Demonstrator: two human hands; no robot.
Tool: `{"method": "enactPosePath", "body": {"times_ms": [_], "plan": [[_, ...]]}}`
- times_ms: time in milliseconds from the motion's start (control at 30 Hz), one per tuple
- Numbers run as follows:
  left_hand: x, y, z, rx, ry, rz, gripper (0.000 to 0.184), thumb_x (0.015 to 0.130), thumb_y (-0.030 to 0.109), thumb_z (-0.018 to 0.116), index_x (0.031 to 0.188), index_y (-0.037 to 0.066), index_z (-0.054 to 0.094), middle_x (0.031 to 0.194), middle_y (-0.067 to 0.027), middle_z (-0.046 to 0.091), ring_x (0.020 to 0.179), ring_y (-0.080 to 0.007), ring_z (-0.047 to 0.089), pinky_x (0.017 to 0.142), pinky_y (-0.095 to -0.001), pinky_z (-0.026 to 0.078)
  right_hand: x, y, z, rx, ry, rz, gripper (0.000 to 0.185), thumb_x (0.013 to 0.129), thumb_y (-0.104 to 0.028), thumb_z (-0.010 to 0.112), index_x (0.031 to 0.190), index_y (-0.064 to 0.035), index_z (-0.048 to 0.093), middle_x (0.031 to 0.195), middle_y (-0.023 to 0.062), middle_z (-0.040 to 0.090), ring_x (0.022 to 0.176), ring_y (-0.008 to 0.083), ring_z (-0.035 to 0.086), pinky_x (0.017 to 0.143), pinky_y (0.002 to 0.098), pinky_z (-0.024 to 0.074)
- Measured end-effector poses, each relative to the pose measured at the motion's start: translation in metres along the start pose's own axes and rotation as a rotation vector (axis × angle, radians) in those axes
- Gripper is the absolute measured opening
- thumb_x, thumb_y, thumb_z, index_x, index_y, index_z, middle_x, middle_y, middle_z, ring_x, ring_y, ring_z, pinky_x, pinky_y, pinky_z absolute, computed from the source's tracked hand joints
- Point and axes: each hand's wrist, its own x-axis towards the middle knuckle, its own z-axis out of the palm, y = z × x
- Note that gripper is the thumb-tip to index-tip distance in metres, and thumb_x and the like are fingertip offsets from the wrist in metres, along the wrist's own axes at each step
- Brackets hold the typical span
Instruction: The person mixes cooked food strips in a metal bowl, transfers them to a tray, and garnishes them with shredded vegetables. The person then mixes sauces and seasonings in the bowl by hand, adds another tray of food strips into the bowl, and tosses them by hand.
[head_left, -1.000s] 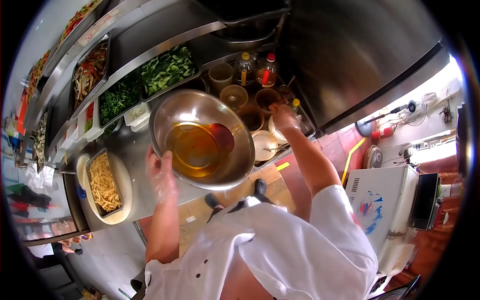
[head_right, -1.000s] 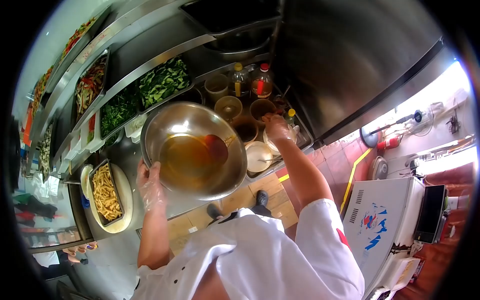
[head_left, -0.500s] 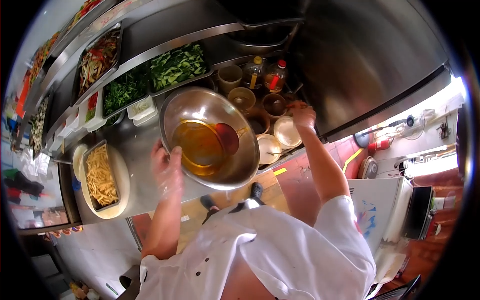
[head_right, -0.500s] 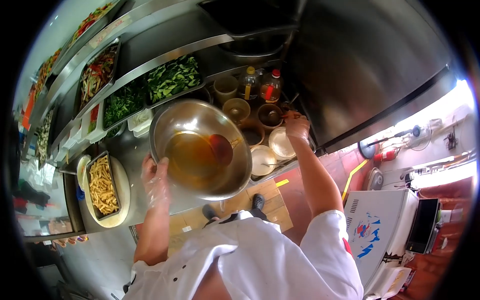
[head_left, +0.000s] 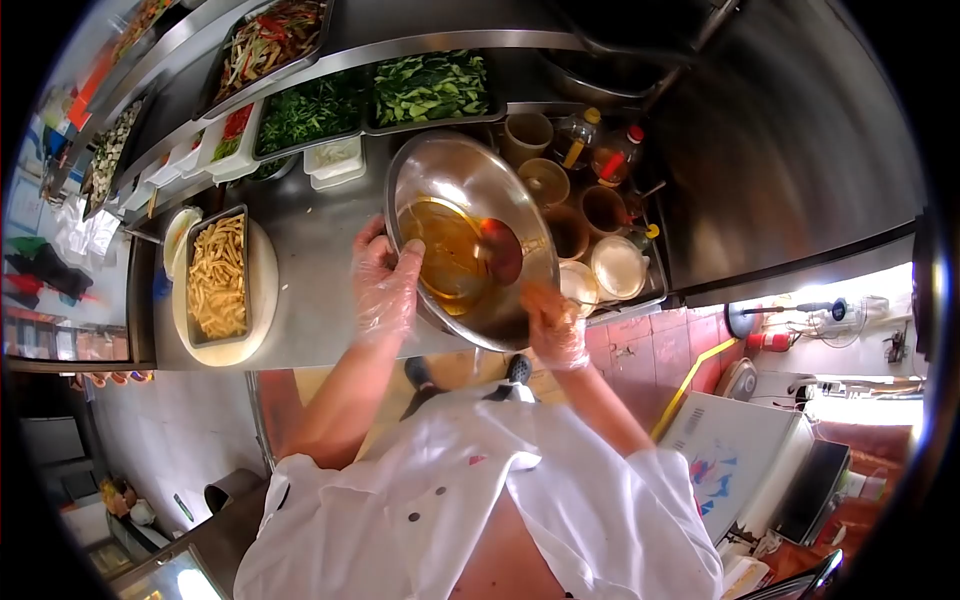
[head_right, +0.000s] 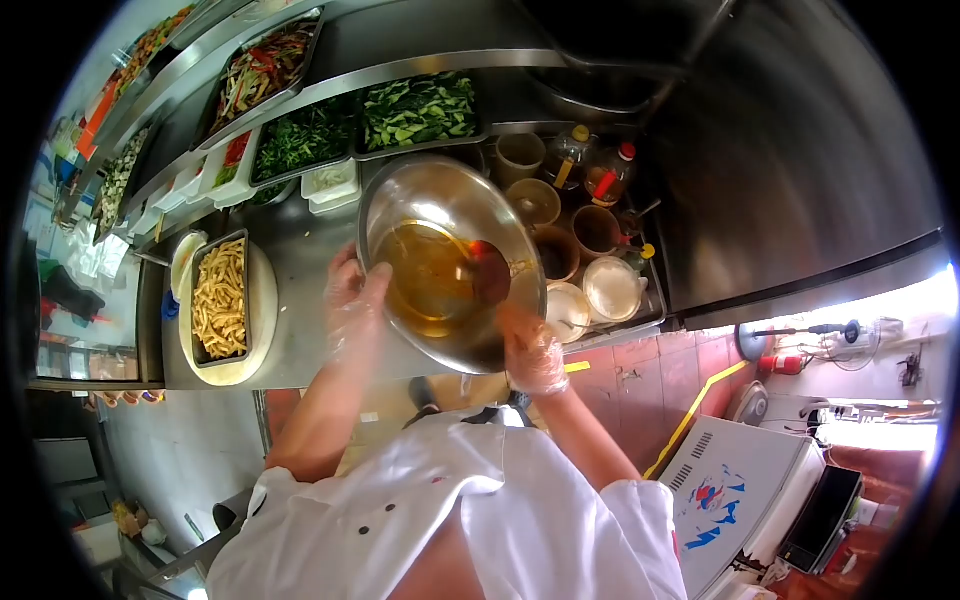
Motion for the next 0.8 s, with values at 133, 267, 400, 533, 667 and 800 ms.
{"method": "enactPosePath", "body": {"times_ms": [133, 267, 400, 533, 667, 800], "plan": [[0.000, -0.008, -0.001, -0.032, 0.003, 0.023, 0.009, 0.091, -0.001, 0.072, 0.087, 0.002, 0.064, 0.146, -0.0120, 0.040, 0.123, -0.0185, 0.051, 0.104, -0.0323, 0.043, -0.022, 0.030, -0.005, 0.460, 0.203, 0.774, 0.019, 0.100, -0.011, 0.065, 0.113, 0.0026, 0.071, 0.098, 0.0142, 0.076, 0.091, 0.0233, 0.074, 0.084, 0.0352, 0.0575], [0.004, -0.018, -0.008, 0.000, -0.022, 0.035, 0.009, 0.091, 0.000, 0.073, 0.090, 0.002, 0.064, 0.148, -0.0120, 0.041, 0.125, -0.0194, 0.051, 0.106, -0.0331, 0.042, 0.015, 0.069, -0.048, 0.372, 0.465, 0.843, 0.027, 0.103, -0.018, 0.064, 0.119, 0.0028, 0.070, 0.102, 0.0131, 0.077, 0.092, 0.0169, 0.073, 0.086, 0.0302, 0.0559], [0.003, -0.013, -0.006, 0.050, -0.014, 0.013, 0.006, 0.092, 0.000, 0.071, 0.092, 0.002, 0.065, 0.150, -0.0115, 0.041, 0.128, -0.0206, 0.052, 0.109, -0.0343, 0.040, 0.001, 0.140, -0.038, -0.136, 0.193, 0.542, 0.025, 0.100, -0.017, 0.066, 0.120, -0.0031, 0.070, 0.112, 0.0174, 0.075, 0.104, 0.0327, 0.071, 0.094, 0.0388, 0.0545], [0.007, -0.018, -0.013, 0.000, -0.059, -0.043, 0.016, 0.094, 0.002, 0.068, 0.109, -0.003, 0.069, 0.151, -0.0100, 0.042, 0.131, -0.0195, 0.050, 0.111, -0.0338, 0.039, -0.001, 0.166, -0.018, -0.239, 0.064, 0.548, 0.028, 0.099, -0.013, 0.067, 0.126, -0.0057, 0.066, 0.121, 0.0179, 0.071, 0.111, 0.0332, 0.068, 0.094, 0.0394, 0.0545], [0.006, -0.013, -0.013, 0.016, -0.068, -0.110, 0.024, 0.095, 0.004, 0.064, 0.117, -0.006, 0.067, 0.152, -0.0084, 0.042, 0.132, -0.0189, 0.050, 0.111, -0.0338, 0.038, -0.012, 0.173, -0.019, 0.373, 0.585, 0.713, 0.058, 0.091, -0.004, 0.077, 0.143, -0.0084, 0.051, 0.116, 0.0076, 0.065, 0.106, 0.0172, 0.067, 0.083, 0.0314, 0.0561], [0.004, -0.013, -0.013, -0.011, -0.050, -0.120, 0.026, 0.095, 0.004, 0.065, 0.120, -0.004, 0.067, 0.150, -0.0069, 0.045, 0.128, -0.0181, 0.051, 0.111, -0.0342, 0.038, -0.048, 0.142, -0.086, -0.123, 0.524, 0.867, 0.060, 0.085, -0.023, 0.086, 0.137, -0.0085, 0.060, 0.099, 0.0064, 0.066, 0.079, 0.0154, 0.063, 0.071, 0.0324, 0.0552]]}}
